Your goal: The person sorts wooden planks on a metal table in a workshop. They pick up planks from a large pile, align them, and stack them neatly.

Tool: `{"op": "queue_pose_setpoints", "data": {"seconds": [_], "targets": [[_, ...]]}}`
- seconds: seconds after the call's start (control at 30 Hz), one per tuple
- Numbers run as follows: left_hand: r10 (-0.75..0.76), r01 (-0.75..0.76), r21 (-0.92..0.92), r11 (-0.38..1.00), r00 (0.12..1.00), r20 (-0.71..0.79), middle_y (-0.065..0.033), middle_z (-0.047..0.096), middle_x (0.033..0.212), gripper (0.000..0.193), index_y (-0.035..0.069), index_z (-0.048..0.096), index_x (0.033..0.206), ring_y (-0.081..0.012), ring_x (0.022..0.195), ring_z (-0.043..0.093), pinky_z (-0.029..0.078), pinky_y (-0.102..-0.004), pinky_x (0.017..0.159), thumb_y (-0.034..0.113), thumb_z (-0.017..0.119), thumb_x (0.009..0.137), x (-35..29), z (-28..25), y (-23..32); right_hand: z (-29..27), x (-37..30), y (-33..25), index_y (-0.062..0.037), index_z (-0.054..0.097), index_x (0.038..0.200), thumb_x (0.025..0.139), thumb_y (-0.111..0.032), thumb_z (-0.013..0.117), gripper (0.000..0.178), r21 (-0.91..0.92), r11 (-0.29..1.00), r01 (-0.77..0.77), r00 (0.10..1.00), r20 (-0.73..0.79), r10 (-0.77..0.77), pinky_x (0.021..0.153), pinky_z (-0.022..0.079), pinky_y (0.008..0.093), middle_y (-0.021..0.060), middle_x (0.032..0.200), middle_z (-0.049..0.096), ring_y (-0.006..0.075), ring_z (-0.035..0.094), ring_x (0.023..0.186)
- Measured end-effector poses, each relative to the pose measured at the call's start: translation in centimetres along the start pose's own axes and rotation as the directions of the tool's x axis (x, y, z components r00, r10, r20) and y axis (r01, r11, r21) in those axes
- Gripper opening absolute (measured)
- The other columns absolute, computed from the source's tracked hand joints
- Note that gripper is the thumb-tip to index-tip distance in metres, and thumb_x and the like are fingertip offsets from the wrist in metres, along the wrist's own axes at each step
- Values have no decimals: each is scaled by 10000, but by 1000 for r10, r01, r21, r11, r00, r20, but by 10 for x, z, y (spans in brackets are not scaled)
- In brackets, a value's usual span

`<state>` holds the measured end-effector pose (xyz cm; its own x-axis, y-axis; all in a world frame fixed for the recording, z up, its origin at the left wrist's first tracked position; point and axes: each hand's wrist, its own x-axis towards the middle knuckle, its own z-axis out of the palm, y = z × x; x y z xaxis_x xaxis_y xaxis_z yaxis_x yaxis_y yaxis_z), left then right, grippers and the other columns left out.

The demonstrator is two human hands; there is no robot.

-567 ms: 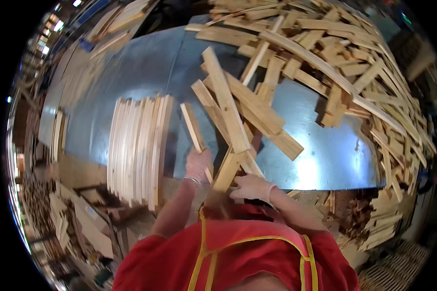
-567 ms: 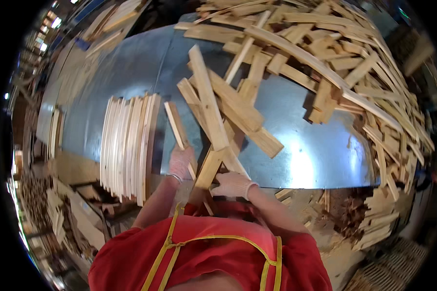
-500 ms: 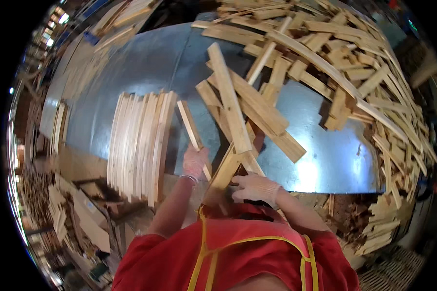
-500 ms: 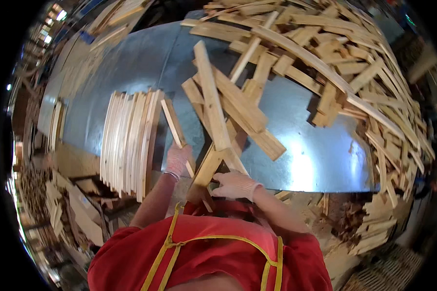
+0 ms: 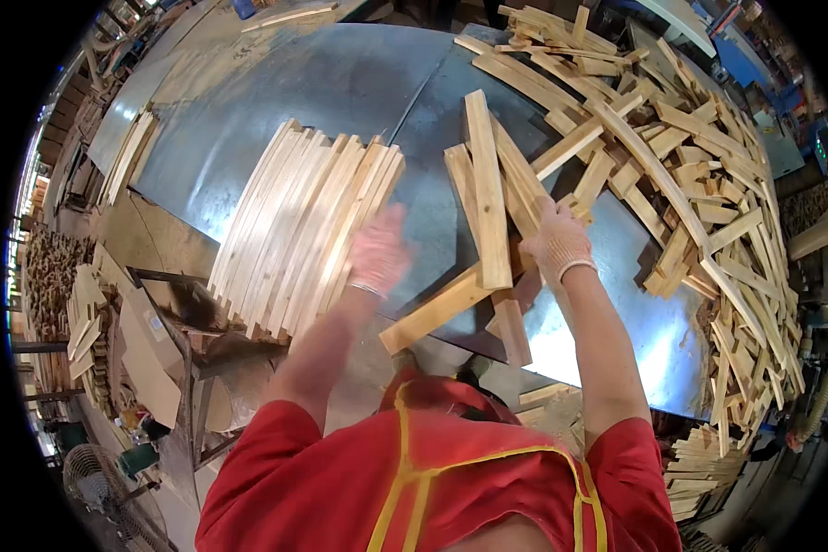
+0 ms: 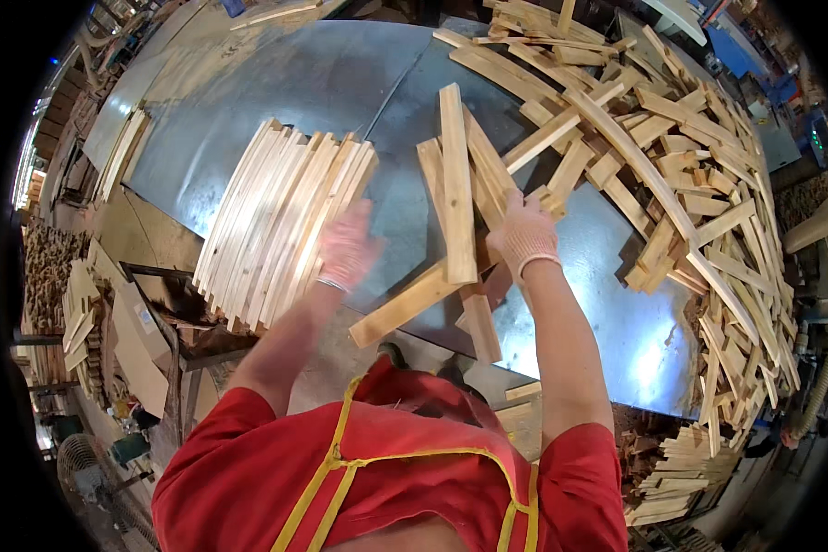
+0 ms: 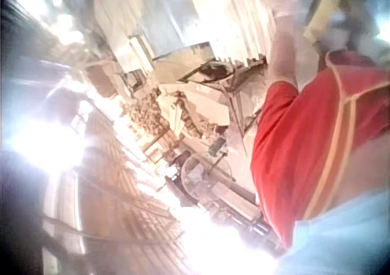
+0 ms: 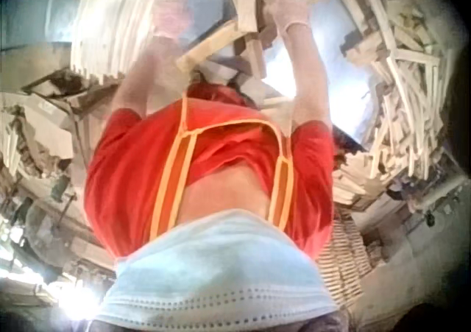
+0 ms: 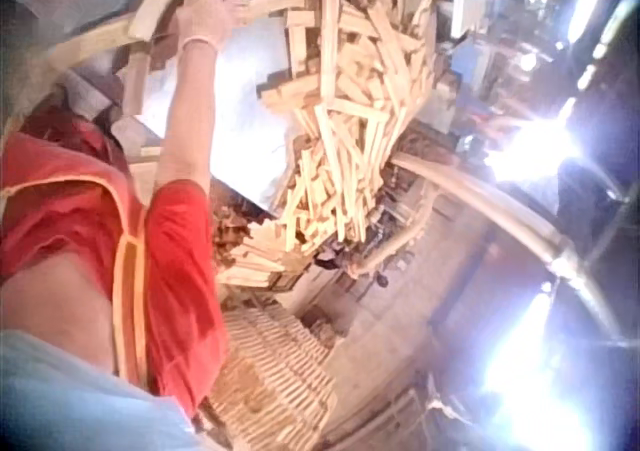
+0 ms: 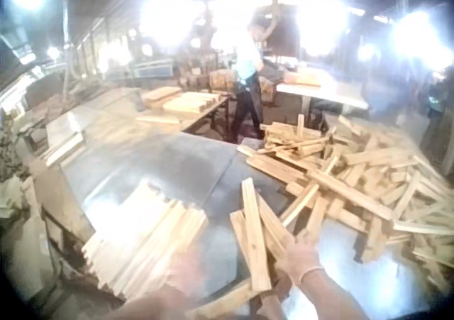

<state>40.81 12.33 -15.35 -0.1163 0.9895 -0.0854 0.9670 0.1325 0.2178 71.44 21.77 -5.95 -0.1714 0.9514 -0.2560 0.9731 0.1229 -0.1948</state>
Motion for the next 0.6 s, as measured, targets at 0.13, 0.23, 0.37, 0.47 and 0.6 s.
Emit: {"op": "queue_pose_setpoints", "data": {"seconds": [0.13, 0.23, 0.37, 0.47, 0.6], "targets": [[-82, 261, -797, 545, 962, 259, -221, 674, 1370, 872, 3, 446, 1563, -339, 1226, 674, 521, -442, 1078, 498, 743, 909, -16, 42, 83, 33, -13, -43, -83, 459, 1531, 839, -339, 805, 816, -26, 998, 55, 990, 128, -52, 1029, 551, 545, 314, 1315, 636, 507, 657, 1203], [82, 449, -893, -12, 891, 447, -158, 673, 1323, 733, -7, 461, 1526, -264, 1166, 664, 557, -441, 1003, 295, 767, 933, 6, 7, 90, 61, -32, -76, -18, 386, 1584, 849, -219, 816, 874, 618, 785, -48, 990, 136, -46, 979, 580, 468, 272, 1340, 659, 396, 703, 1135], [76, 403, -905, -136, 915, 396, -107, 689, 1207, 534, 44, 578, 1437, -228, 1102, 665, 573, -389, 953, 120, 699, 922, -18, -2, 18, 78, -90, -130, -22, 390, 1617, 851, -148, 777, 868, 983, 70, -171, 981, 176, -77, 917, 578, 374, 112, 1239, 678, 236, 677, 1076], [3, 404, -810, 426, 894, 448, -173, 671, 1290, 548, 2, 577, 1441, -269, 1165, 666, 546, -403, 1027, 254, 670, 964, -90, -26, -27, 149, -119, -145, -23, 333, 1627, 891, -148, 730, 845, 973, 231, -8, 985, 47, -163, 802, 590, 333, 96, 1213, 665, 164, 658, 1024], [-165, 202, -360, 911, 978, 132, -222, 542, 1517, 676, -5, 540, 1482, -389, 1390, 520, 381, -497, 1188, 432, 642, 977, -148, -14, -66, 152, -120, -188, 6, 400, 1538, 894, -231, 698, 748, 773, 575, -266, 813, 501, -297, 796, 598, 383, 175, 1120, 704, 276, 718, 962]]}}
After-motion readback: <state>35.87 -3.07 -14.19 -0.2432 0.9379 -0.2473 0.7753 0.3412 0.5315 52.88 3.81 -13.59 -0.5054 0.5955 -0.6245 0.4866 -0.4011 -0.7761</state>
